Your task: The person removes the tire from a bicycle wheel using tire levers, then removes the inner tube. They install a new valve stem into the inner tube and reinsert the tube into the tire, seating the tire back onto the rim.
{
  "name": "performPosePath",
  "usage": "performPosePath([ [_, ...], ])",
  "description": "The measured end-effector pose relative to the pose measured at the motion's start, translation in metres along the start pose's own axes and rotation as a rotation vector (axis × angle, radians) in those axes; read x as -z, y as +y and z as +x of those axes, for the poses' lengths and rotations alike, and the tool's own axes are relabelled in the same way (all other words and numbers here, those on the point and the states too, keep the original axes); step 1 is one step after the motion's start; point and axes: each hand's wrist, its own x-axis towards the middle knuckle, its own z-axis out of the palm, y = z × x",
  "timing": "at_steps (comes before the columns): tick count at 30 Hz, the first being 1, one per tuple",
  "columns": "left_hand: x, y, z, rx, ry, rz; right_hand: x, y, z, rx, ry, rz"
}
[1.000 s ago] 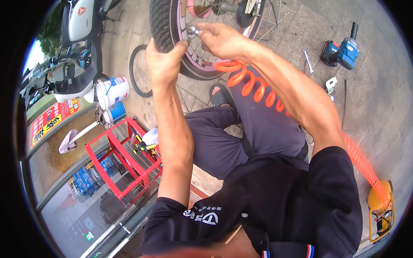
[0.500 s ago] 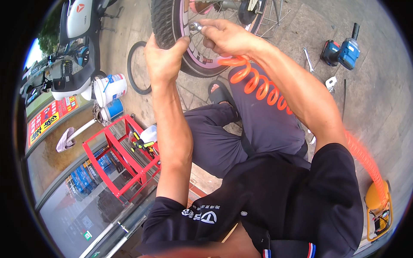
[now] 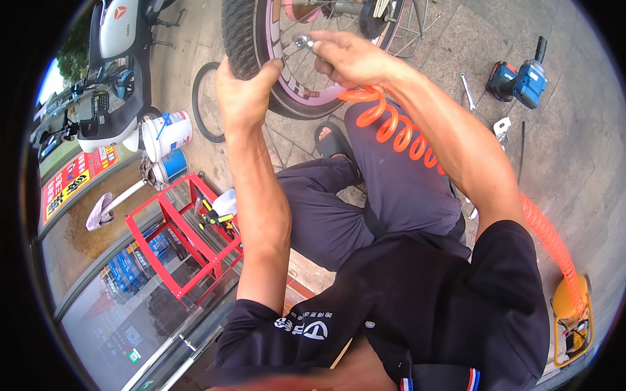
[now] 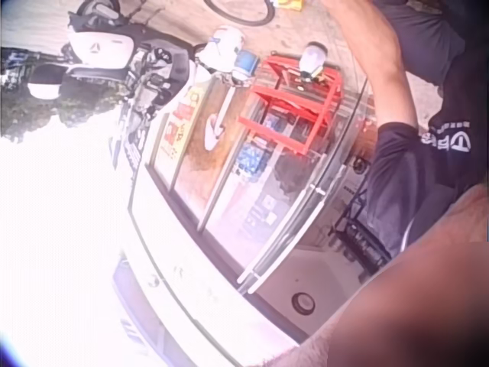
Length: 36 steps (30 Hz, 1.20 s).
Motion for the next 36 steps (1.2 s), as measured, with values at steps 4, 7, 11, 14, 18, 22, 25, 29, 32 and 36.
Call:
performPosePath([
  [4, 0.000, 0.002, 0.000, 0.002, -0.007, 0.003, -0.008, -0.010, 0.001, -0.010, 0.033, -0.013],
  [7, 0.003, -0.001, 0.001, -0.002, -0.002, 0.017, -0.011, -0.003, 0.008, -0.008, 0.059, 0.002],
  [11, 0.000, 0.002, 0.000, -0.001, -0.006, 0.010, -0.010, -0.003, 0.006, 0.013, 0.024, -0.010],
  [14, 0.000, 0.000, 0.000, -0.004, 0.007, -0.004, -0.009, -0.003, 0.008, 0.031, 0.007, -0.012],
  [18, 0.000, -0.001, 0.001, 0.032, -0.007, 0.008, 0.005, 0.013, -0.015, 0.114, 0.060, -0.239],
  [22, 0.003, 0.000, -0.002, 0.025, 0.014, -0.007, 0.039, 0.051, -0.107, 0.089, 0.170, -0.704],
  [25, 0.003, 0.002, -0.002, 0.016, 0.007, 0.004, 0.082, 0.114, -0.210, -0.496, 0.403, -1.050],
  [29, 0.003, 0.007, -0.003, -0.007, -0.016, -0.025, 0.125, 0.234, -0.376, -0.879, 0.604, -1.188],
  [32, 0.013, 0.004, -0.002, -0.019, -0.037, -0.103, 0.145, 0.303, -0.477, -1.070, 0.756, -1.198],
  [36, 0.020, 0.002, -0.006, 0.040, -0.057, -0.131, 0.158, 0.318, -0.506, -1.248, 0.776, -1.134],
])
